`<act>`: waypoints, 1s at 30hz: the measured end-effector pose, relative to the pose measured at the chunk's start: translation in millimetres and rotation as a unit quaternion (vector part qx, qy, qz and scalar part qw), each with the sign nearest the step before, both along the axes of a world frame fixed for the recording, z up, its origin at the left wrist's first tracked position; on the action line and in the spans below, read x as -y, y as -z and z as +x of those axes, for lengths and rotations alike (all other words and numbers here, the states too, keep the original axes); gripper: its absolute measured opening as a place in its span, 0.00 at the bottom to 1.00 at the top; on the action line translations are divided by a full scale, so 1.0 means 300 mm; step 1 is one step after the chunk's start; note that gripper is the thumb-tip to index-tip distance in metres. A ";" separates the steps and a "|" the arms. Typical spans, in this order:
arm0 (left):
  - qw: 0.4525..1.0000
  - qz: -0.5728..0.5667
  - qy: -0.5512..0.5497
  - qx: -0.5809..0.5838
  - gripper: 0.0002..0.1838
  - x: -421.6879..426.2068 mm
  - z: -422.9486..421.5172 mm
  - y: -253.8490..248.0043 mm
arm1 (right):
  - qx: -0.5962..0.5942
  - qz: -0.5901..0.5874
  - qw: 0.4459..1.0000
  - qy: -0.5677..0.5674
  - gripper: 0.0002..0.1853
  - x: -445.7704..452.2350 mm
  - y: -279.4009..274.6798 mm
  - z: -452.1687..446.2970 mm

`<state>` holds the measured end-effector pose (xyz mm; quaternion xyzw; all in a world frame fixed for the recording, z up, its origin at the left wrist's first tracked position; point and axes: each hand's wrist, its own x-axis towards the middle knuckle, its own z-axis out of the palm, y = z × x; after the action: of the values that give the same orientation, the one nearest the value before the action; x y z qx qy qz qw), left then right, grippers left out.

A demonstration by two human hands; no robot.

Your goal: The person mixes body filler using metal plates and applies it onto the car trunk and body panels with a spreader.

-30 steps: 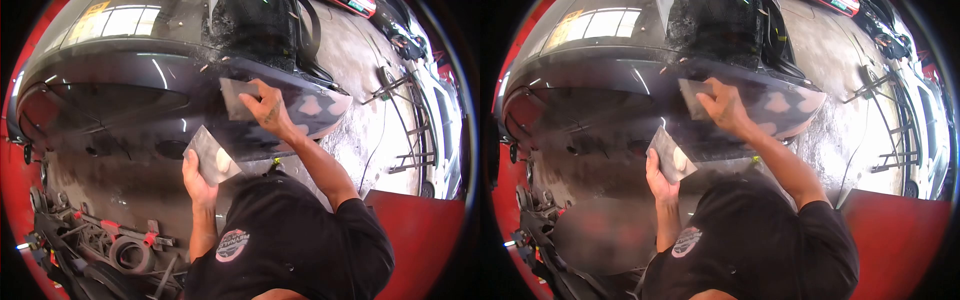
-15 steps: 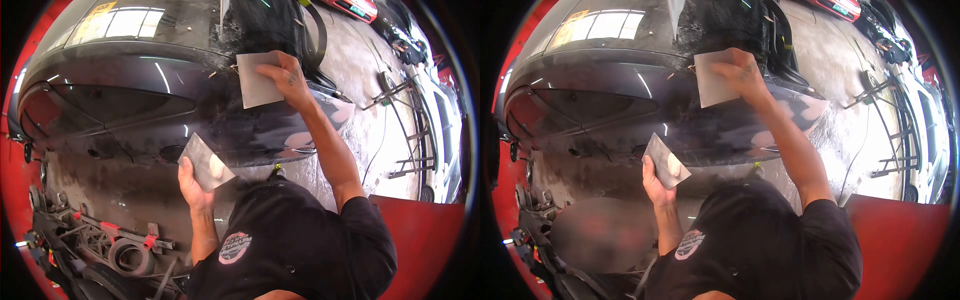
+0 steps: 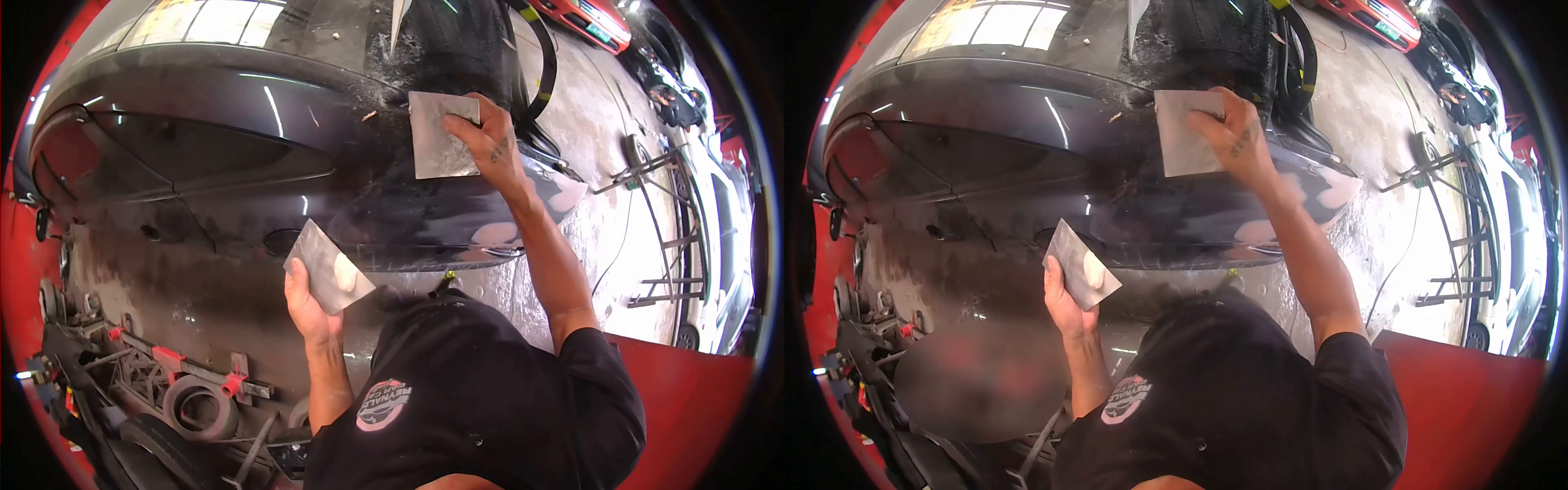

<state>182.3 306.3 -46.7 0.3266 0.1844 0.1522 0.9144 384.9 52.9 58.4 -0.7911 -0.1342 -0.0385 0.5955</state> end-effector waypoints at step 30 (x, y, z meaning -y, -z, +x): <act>0.999 0.001 -0.014 0.044 0.20 0.006 -0.008 -0.059 | 0.117 -0.107 0.985 -0.068 0.12 -0.218 -0.073 -0.015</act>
<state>179.7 304.5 -29.2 0.3182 0.1488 0.1798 0.9189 380.3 118.5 80.1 -0.8293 -0.2593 -0.0756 0.4893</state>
